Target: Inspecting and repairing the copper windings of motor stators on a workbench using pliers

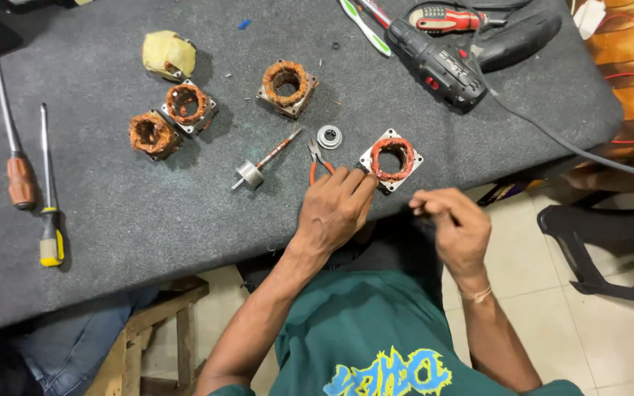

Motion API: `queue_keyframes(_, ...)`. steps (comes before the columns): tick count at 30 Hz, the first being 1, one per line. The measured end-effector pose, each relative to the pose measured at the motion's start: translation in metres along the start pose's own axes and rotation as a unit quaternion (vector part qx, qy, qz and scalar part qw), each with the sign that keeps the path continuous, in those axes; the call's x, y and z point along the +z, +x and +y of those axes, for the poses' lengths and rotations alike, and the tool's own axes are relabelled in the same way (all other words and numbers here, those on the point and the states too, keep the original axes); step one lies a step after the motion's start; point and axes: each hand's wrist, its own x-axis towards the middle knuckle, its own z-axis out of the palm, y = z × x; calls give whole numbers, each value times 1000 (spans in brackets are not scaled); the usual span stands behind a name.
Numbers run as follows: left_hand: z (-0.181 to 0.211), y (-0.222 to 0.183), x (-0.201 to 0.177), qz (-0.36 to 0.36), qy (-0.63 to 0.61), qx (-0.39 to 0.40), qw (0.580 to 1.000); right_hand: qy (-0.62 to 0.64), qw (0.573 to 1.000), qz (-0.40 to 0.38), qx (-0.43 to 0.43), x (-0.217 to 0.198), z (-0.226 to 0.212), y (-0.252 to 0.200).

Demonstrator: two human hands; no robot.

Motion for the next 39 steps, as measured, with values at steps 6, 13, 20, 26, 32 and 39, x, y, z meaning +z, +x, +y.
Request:
queue_keyframes(6, 5, 7, -4, 27, -14, -17, 999, -73, 997, 37, 9, -26, 19, 10)
queue_keyframes(13, 22, 30, -10, 86, -5, -33, 996, -82, 995, 50, 7, -23, 29, 19)
queue_keyframes(20, 34, 26, 13, 3, -29, -59, 998, -19, 994, 64, 91, -23, 33, 20)
queue_keyframes(26, 15, 23, -5, -37, -88, -25, 995, 4, 988, 60, 143, -23, 28, 19)
queue_keyframes(32, -1, 16, -34, -114, -129, -15, 985, 27, 986, 24, 160, -6, 20, 5)
queue_keyframes(39, -13, 2, -43, -116, -130, -21, 985, 56, 986, 34, 152, 1, 13, 9)
